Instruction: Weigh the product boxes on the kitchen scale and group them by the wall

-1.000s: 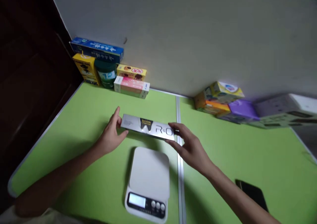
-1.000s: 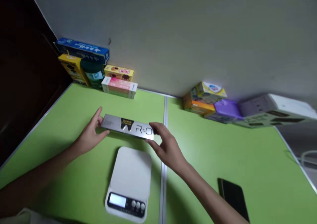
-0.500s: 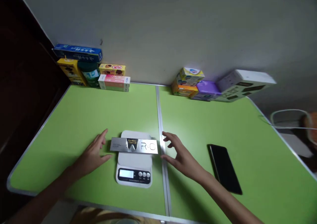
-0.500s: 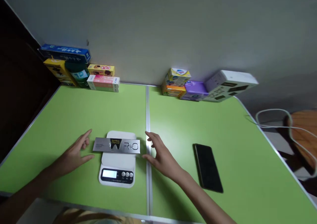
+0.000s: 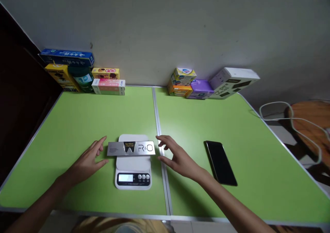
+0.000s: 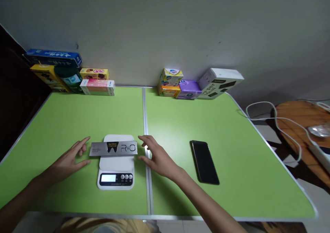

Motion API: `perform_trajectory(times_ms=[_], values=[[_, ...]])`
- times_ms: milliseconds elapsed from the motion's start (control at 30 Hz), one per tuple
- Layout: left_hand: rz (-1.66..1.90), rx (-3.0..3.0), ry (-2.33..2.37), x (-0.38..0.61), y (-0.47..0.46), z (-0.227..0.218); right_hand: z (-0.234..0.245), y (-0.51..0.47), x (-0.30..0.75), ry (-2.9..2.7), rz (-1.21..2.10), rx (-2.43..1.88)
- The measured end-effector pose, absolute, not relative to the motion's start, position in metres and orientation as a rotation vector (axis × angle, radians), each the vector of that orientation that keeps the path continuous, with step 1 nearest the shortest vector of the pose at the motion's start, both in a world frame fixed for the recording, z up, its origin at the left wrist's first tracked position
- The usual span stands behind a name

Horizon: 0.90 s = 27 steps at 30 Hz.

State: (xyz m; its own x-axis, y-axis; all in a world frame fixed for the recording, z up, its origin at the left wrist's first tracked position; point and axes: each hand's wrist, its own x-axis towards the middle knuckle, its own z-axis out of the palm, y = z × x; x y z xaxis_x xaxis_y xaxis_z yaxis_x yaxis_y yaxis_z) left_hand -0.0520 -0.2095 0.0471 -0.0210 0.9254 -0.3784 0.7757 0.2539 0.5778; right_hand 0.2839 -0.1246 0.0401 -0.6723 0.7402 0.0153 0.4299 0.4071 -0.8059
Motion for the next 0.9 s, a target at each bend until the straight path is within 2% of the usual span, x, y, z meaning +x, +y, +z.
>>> perform_trajectory(times_ms=[300,500,633,767,900], values=[[0.228,1.612,1.761,-0.041,-0.188,0.049,0.027,-0.121,0.263,-2.341,1.239,-1.016],[0.224,1.698,1.751,-0.010,-0.159,0.087,0.037,-0.102,0.298,-2.265,1.144,-0.938],[0.344,1.819,1.631,0.045,-0.111,0.103,0.039,-0.081,0.353,-2.012,0.999,-1.142],[0.455,1.847,1.497,0.111,-0.044,0.080,0.018,-0.046,0.404,-1.655,0.913,-1.383],[0.510,1.857,1.446,0.164,0.018,0.044,-0.008,-0.001,0.436,-1.590,0.772,-1.598]])
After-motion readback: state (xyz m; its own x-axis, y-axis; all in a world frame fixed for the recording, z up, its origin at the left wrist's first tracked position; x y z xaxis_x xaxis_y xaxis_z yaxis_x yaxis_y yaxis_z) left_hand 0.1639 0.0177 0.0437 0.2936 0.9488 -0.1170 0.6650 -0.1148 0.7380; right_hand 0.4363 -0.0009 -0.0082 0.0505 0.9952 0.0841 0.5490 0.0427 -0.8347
